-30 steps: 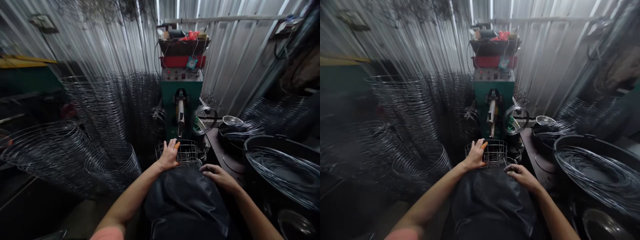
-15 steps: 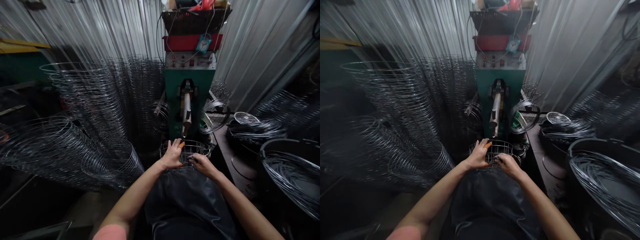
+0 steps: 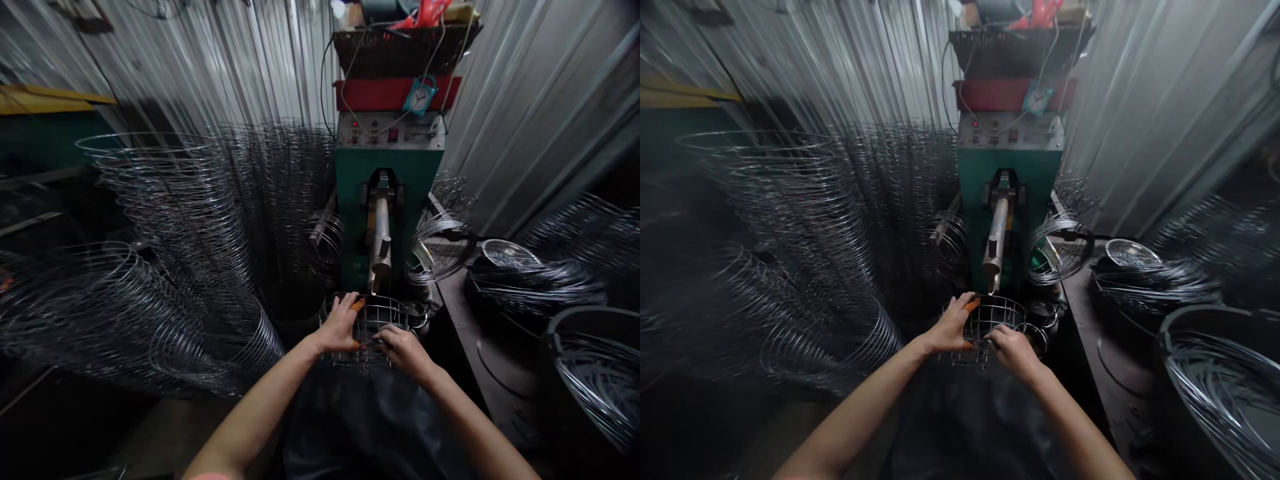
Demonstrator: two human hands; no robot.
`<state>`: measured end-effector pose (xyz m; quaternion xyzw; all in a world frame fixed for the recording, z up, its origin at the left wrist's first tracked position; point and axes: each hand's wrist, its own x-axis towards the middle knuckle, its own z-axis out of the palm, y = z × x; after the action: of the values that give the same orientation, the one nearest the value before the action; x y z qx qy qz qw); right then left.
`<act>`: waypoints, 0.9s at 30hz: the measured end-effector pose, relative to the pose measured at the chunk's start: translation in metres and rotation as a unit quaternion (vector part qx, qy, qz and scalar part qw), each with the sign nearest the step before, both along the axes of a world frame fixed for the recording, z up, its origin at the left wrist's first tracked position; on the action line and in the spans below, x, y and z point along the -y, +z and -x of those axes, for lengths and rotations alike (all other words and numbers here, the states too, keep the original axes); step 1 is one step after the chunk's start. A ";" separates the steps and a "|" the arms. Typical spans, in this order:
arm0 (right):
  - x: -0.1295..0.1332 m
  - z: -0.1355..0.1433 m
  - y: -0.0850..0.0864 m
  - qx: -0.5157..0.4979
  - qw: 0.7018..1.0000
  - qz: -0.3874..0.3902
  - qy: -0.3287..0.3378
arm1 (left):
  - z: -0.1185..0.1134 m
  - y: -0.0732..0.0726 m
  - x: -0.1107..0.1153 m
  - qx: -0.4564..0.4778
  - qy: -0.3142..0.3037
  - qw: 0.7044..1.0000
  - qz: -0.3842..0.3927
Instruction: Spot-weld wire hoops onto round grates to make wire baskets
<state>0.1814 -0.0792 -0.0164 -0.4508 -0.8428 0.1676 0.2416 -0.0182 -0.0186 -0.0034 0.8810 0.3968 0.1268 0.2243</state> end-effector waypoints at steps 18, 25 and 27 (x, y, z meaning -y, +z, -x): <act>-0.031 -0.003 -0.008 -0.027 0.998 -0.039 -0.043 | -0.006 -0.004 -0.030 0.027 0.023 0.999 0.023; -0.050 -0.001 -0.009 -0.024 0.994 -0.055 -0.092 | -0.013 0.003 -0.046 0.010 0.059 0.998 0.000; -0.054 -0.003 -0.009 -0.054 0.992 -0.057 -0.102 | -0.013 0.003 -0.051 0.024 0.059 0.998 -0.002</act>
<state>0.1842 -0.0251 -0.0259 -0.5103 -0.7860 0.1176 0.3285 -0.0047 0.0328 -0.0005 0.8533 0.4424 0.1619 0.2236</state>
